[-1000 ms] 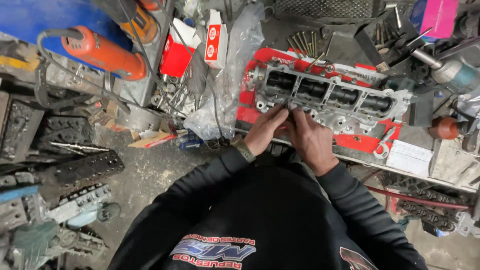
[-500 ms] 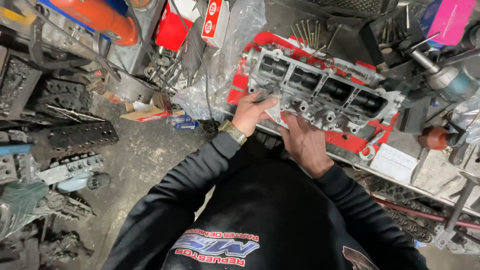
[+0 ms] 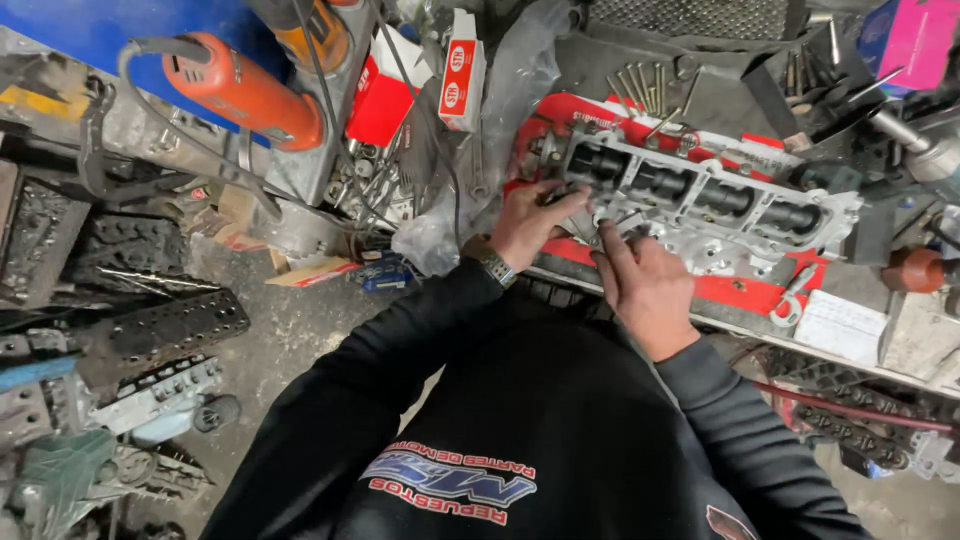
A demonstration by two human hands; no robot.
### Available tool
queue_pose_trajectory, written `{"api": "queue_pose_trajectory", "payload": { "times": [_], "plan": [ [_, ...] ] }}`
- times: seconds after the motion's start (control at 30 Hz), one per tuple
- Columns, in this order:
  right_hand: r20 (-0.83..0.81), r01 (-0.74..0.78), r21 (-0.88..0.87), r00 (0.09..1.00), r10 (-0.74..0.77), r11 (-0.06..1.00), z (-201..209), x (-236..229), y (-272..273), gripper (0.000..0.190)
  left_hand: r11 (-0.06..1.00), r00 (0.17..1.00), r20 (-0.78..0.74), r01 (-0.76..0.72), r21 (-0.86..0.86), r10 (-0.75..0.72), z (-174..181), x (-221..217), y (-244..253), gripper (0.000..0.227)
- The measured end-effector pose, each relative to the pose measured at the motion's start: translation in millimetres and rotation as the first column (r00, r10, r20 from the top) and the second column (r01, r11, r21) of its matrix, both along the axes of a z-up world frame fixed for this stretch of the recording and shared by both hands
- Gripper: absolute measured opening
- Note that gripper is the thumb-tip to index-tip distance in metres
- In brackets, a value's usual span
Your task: The person places small metal components into the cylinder head and rotates the camshaft by hand. They then use a pen to mark a piece of paper on the workbench before continuing to adjust the camshaft and components within the cylinder head.
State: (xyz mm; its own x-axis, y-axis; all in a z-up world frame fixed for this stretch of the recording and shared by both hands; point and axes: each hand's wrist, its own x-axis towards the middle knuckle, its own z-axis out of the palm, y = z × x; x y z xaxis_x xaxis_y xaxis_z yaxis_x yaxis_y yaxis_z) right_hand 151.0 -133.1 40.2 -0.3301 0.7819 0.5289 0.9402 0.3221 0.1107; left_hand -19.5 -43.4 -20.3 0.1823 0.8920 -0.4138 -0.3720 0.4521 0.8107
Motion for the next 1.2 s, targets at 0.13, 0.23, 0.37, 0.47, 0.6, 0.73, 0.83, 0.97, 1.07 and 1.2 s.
{"api": "queue_pose_trajectory", "payload": {
  "times": [0.13,0.23,0.37,0.47,0.6,0.73,0.83,0.97,1.07,1.2],
  "plan": [
    [-0.025,0.065,0.027,0.998,-0.064,0.998,10.8,-15.0,4.3,0.034,1.000,0.999,0.026,0.018,-0.003,-0.018,17.6,-18.9,9.1,0.044],
    [-0.021,0.084,0.031,0.996,-0.084,0.996,9.7,-19.2,3.5,0.031,0.999,1.000,-0.024,0.016,0.044,-0.015,19.3,-19.5,12.2,0.035],
    [-0.047,0.021,0.027,0.999,-0.020,0.999,22.4,-24.5,16.8,0.041,0.990,0.995,-0.094,0.046,0.134,-0.033,8.6,-8.1,29.2,0.032],
    [-0.060,-0.039,-0.026,0.998,0.038,0.999,17.9,-26.1,18.8,0.040,0.978,0.982,-0.186,0.077,0.192,-0.040,7.5,-9.0,33.4,0.027],
    [-0.090,-0.075,-0.074,0.994,0.068,0.994,11.8,-28.4,19.3,0.025,0.958,0.931,-0.362,0.144,0.247,-0.047,2.4,-6.4,38.7,0.031],
    [-0.075,0.009,-0.106,0.997,-0.017,0.994,7.9,-26.0,11.2,0.022,0.961,0.971,-0.164,0.201,0.189,-0.171,2.6,-11.1,35.3,0.036],
    [-0.091,0.044,-0.119,0.994,-0.055,0.992,13.0,-27.6,8.2,0.025,0.903,0.940,-0.040,0.335,0.268,-0.337,-4.7,-18.9,37.5,0.034],
    [-0.129,0.034,-0.131,0.990,-0.051,0.991,10.8,-28.9,5.0,0.022,0.897,0.951,-0.120,0.308,0.317,-0.284,-10.6,-10.3,38.1,0.023],
    [-0.130,0.039,-0.133,0.990,-0.056,0.990,8.0,-27.4,5.8,0.019,0.907,0.965,-0.151,0.253,0.338,-0.213,-5.6,-6.3,39.7,0.016],
    [-0.046,0.088,-0.137,0.994,-0.095,0.987,22.0,-42.2,10.1,0.034,0.949,0.966,-0.186,0.222,0.225,-0.182,-25.9,-3.1,37.3,0.017]
  ]
}}
